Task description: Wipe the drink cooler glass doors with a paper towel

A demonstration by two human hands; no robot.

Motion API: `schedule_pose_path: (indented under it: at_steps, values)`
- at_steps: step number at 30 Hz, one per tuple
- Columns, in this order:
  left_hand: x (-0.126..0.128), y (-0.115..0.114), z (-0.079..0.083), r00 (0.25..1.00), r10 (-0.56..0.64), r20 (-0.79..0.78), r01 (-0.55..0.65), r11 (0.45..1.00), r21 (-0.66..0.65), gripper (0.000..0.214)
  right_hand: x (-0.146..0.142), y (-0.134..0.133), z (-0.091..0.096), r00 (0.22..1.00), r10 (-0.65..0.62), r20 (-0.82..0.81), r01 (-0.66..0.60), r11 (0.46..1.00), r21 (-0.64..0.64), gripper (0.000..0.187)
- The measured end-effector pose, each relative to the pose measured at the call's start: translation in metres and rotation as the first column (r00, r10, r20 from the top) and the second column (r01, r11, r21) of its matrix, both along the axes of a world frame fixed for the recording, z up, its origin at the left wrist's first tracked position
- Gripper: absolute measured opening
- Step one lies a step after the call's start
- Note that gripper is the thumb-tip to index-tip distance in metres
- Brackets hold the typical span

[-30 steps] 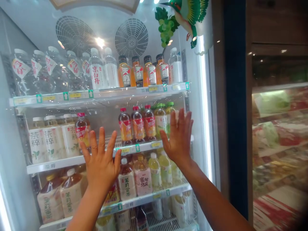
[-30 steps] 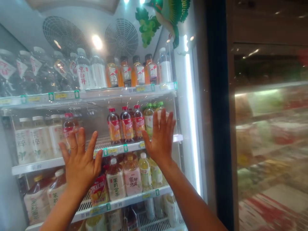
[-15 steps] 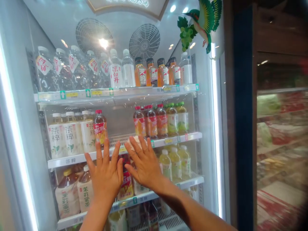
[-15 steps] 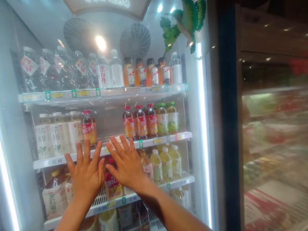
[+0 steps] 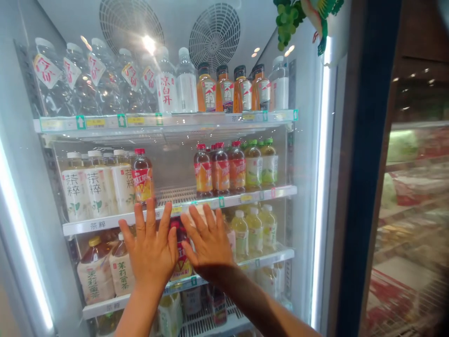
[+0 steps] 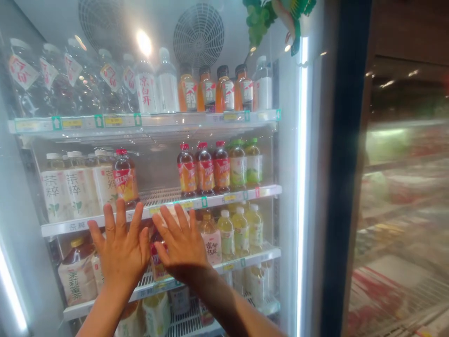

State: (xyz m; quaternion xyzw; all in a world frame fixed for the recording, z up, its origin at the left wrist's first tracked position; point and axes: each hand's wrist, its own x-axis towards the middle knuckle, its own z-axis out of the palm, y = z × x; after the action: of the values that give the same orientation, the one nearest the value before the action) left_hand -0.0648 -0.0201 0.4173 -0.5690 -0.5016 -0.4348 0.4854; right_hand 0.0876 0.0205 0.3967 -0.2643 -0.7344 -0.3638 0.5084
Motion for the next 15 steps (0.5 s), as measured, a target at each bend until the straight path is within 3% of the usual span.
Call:
schedule_pose_path:
  at_steps: [2, 4, 6, 11, 13, 15]
  values:
    - [0.004, 0.001, -0.001, 1.0, -0.008, 0.029, 0.008, 1.0, -0.008, 0.075, -0.001, 0.003, 0.023, 1.0, -0.004, 0.006, 0.004, 1.0, -0.023, 0.063]
    - [0.011, 0.002, -0.008, 0.998, -0.014, 0.065, 0.016, 1.0, -0.027, 0.075, -0.001, 0.004, 0.035, 1.0, 0.0, 0.008, 0.0, 1.0, -0.023, 0.064]
    - [0.02, 0.004, -0.022, 0.997, -0.012, 0.079, 0.016, 0.998, -0.058, 0.076, 0.001, 0.003, 0.021, 1.0, 0.01, -0.012, -0.01, 1.0, -0.02, 0.063]
    - [0.043, 0.008, -0.081, 0.999, 0.017, 0.034, -0.012, 0.99, -0.139, 0.081, 0.023, -0.003, -0.062, 0.998, 0.034, -0.048, -0.037, 0.998, -0.052, 0.054]
    - [0.048, 0.009, -0.097, 0.999, 0.029, 0.034, -0.024, 0.99, -0.14, 0.083, 0.035, -0.001, -0.064, 0.999, 0.027, -0.037, -0.029, 0.998, -0.061, 0.054]
    - [0.051, 0.01, -0.103, 0.998, 0.03, 0.046, -0.024, 0.992, -0.124, 0.082, 0.046, 0.005, -0.045, 0.998, -0.015, -0.068, 0.009, 0.996, -0.09, 0.057]
